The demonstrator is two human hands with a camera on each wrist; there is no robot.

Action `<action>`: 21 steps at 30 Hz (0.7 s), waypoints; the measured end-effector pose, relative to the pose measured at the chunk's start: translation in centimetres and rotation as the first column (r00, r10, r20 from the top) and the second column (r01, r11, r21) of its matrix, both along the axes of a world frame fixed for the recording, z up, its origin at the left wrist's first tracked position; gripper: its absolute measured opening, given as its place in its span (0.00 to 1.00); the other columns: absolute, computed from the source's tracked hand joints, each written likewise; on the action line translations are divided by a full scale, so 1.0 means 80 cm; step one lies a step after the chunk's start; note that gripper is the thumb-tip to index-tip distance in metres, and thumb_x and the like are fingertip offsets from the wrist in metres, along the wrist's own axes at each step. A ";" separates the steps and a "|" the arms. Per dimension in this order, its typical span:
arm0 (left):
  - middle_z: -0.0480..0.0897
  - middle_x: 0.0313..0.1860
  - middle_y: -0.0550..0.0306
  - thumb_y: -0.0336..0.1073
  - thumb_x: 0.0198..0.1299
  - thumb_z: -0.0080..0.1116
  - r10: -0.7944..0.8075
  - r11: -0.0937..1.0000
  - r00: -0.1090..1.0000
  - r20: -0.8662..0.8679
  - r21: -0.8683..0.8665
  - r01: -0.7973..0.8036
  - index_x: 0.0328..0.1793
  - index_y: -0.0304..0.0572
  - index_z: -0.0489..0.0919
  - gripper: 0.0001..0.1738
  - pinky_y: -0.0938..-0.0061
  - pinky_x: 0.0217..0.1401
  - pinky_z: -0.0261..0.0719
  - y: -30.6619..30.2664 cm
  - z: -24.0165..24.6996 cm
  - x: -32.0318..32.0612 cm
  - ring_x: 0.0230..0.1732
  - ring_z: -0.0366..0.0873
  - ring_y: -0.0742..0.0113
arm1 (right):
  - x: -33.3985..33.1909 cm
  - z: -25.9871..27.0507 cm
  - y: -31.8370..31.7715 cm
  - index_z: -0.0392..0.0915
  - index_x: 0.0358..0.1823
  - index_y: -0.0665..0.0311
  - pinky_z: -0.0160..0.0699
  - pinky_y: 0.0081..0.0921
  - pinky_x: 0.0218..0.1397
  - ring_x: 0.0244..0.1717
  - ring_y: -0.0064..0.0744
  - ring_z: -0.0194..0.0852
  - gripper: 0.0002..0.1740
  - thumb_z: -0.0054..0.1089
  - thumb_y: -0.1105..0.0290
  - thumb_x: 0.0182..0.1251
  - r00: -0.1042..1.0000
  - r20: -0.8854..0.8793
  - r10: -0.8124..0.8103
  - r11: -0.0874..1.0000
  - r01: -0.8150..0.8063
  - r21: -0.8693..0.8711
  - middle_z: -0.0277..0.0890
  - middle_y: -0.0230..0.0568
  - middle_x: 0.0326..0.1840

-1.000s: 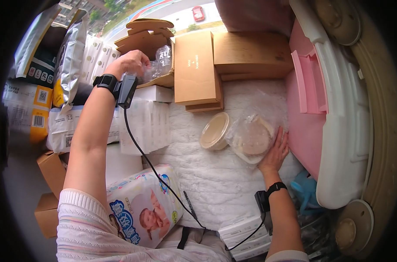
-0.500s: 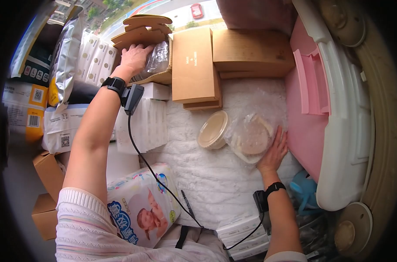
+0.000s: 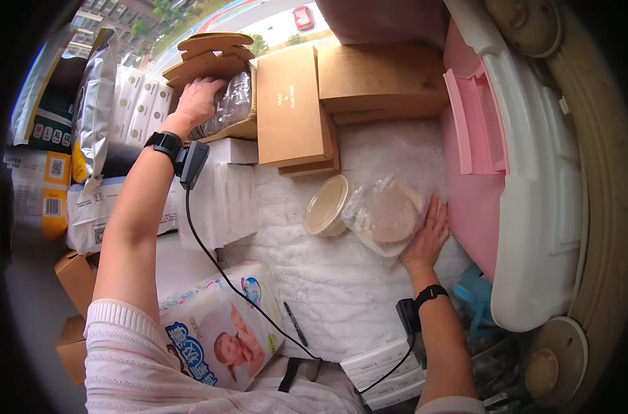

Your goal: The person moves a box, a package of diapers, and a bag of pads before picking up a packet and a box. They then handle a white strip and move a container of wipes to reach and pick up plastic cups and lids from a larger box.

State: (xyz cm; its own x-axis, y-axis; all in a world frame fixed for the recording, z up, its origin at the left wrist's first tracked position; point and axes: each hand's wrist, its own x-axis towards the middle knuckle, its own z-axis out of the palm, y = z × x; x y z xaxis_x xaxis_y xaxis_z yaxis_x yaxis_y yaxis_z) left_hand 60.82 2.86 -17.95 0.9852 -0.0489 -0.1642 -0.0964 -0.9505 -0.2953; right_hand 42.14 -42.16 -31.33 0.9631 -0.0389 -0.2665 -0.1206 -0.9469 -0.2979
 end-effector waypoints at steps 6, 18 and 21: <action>0.75 0.52 0.47 0.34 0.36 0.60 0.222 0.969 0.975 0.014 -0.118 -0.219 0.61 0.48 0.72 0.36 0.64 0.61 0.69 0.025 0.032 -0.016 0.56 0.71 0.48 | 0.001 0.003 0.005 0.32 0.73 0.65 0.31 0.37 0.75 0.76 0.45 0.27 0.65 0.73 0.71 0.38 0.999 0.035 0.003 1.000 -0.003 -0.011 0.31 0.40 0.77; 0.80 0.43 0.59 0.40 0.50 0.66 -0.009 -0.105 0.896 -0.443 -0.891 -0.441 0.51 0.39 0.76 0.23 0.73 0.51 0.78 -0.066 0.078 0.011 0.44 0.79 0.72 | 0.000 -0.005 0.001 0.34 0.74 0.60 0.33 0.36 0.75 0.76 0.44 0.31 0.64 0.72 0.73 0.38 0.998 0.070 0.005 1.000 -0.004 -0.014 0.35 0.45 0.75; 0.80 0.44 0.58 0.46 0.50 0.68 0.163 0.005 0.911 -0.379 -0.923 -0.385 0.52 0.37 0.74 0.28 0.77 0.44 0.81 -0.131 0.046 0.012 0.42 0.80 0.73 | -0.002 -0.007 -0.002 0.34 0.74 0.60 0.33 0.35 0.75 0.76 0.44 0.32 0.65 0.73 0.74 0.36 0.997 0.081 0.010 1.000 -0.010 0.004 0.35 0.45 0.75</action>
State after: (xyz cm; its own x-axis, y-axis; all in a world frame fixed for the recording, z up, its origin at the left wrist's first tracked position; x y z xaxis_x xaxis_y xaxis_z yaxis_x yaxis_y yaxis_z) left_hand 61.75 -7.63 -14.31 0.9406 -0.0016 -0.3396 0.3222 -0.3114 0.8940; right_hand 42.01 -42.32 -31.93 0.9819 -0.0283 -0.1875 -0.0866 -0.9466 -0.3107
